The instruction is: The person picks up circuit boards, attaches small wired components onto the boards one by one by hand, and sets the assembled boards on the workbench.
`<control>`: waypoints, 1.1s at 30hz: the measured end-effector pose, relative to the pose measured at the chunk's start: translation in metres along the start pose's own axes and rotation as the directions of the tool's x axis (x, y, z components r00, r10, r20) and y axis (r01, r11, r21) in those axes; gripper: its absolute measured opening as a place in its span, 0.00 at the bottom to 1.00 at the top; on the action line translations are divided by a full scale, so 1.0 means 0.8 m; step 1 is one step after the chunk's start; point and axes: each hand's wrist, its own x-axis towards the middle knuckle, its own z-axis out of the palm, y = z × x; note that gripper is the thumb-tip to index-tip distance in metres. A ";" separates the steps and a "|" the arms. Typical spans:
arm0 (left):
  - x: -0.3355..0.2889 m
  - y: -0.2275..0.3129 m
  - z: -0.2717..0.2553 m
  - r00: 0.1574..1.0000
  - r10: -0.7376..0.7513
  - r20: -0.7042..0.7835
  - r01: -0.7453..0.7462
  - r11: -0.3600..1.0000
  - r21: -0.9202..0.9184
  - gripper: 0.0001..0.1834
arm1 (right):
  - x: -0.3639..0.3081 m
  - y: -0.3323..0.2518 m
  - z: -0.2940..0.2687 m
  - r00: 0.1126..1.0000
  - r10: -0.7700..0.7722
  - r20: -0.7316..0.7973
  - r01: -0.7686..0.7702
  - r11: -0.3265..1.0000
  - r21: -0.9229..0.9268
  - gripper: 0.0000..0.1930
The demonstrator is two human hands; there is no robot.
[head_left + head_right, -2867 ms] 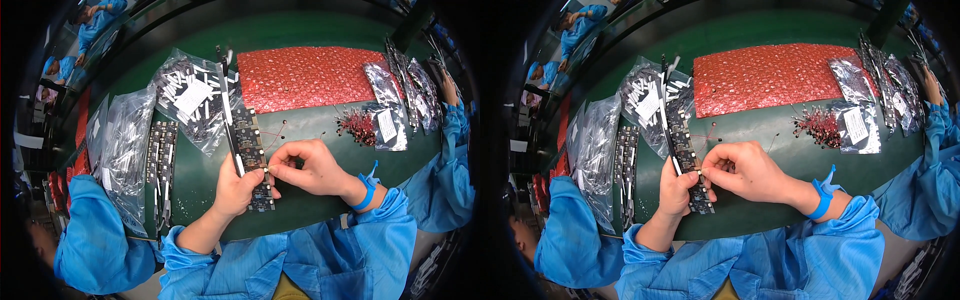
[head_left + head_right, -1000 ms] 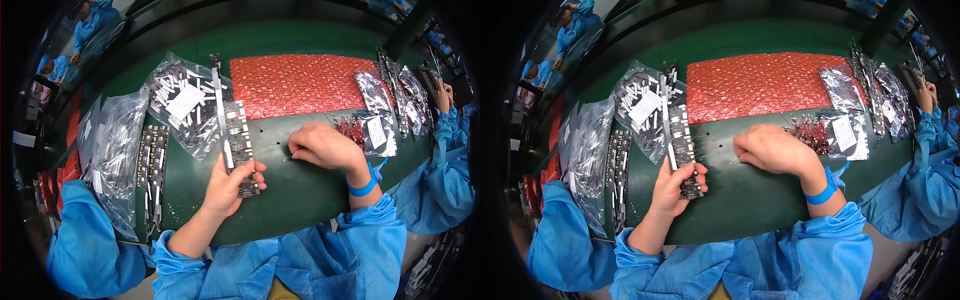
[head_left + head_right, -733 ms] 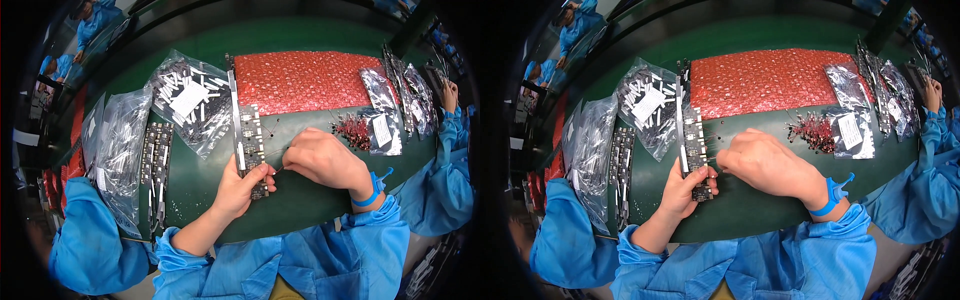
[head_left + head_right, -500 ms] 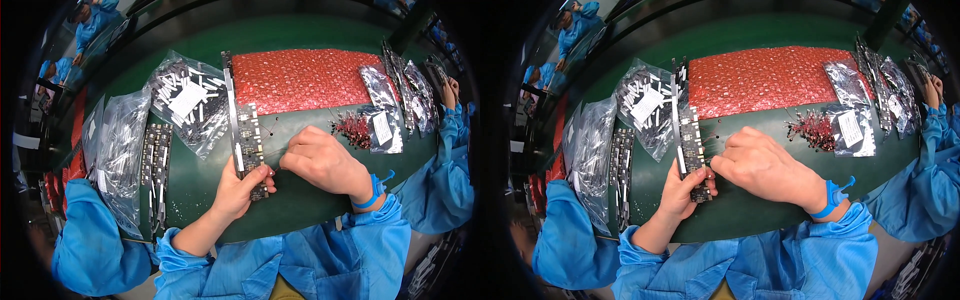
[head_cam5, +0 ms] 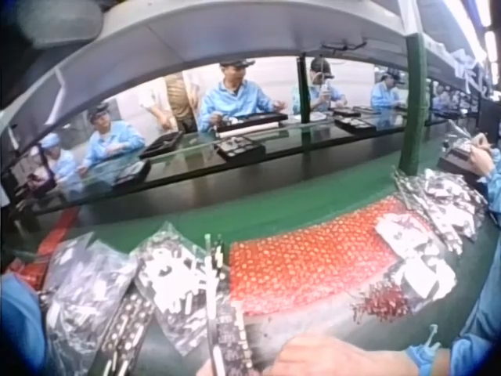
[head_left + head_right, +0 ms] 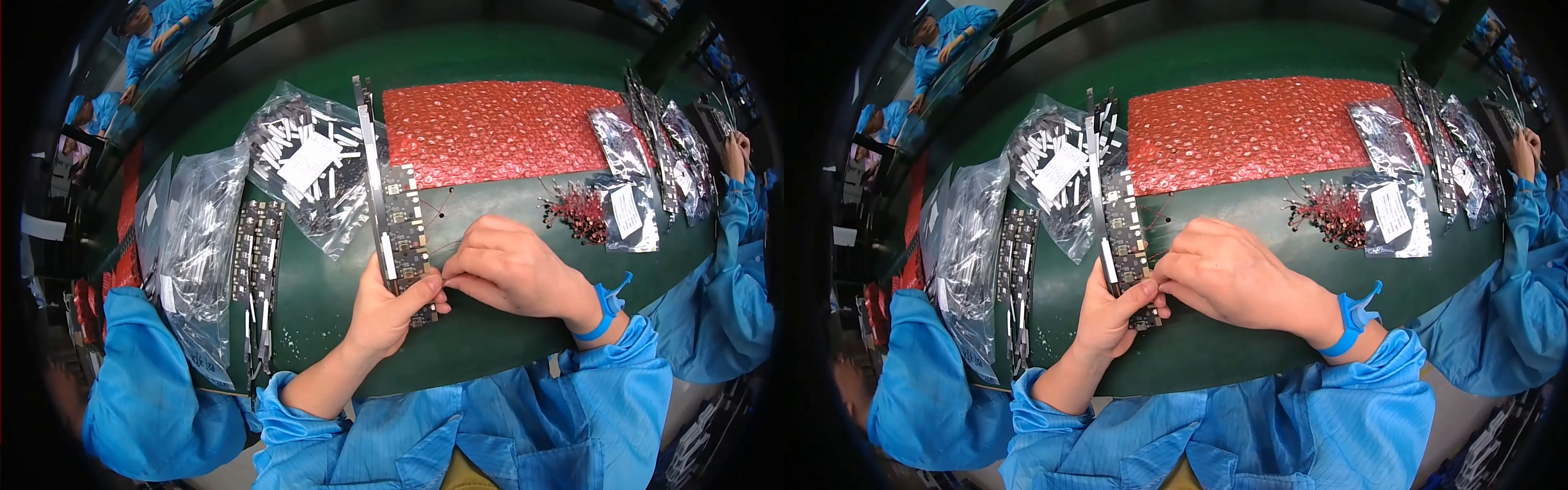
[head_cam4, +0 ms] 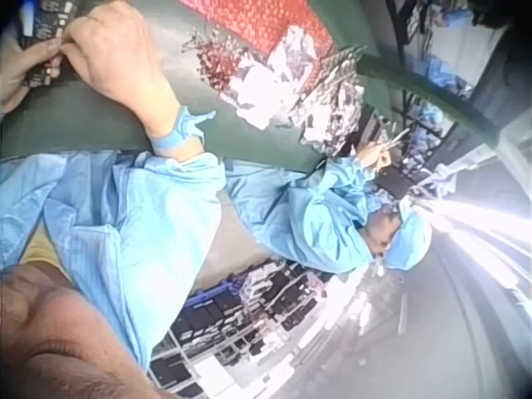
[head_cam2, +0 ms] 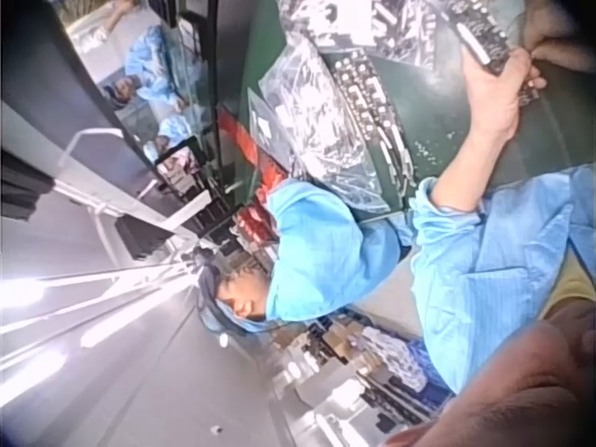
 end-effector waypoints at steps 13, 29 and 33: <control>-0.003 0.009 0.002 0.983 -0.087 0.159 0.112 0.981 -0.159 0.16 | 0.002 -0.010 0.000 0.995 0.075 -0.063 -0.069 0.994 0.083 0.04; 0.002 0.011 -0.002 0.987 -0.050 0.153 0.063 0.994 -0.085 0.11 | 0.000 -0.012 0.009 0.990 -0.073 -0.123 0.049 0.982 -0.184 0.06; 0.000 0.010 -0.003 0.989 -0.044 0.142 0.061 0.992 -0.114 0.10 | 0.000 -0.015 0.010 0.989 0.046 -0.140 -0.057 0.995 -0.080 0.05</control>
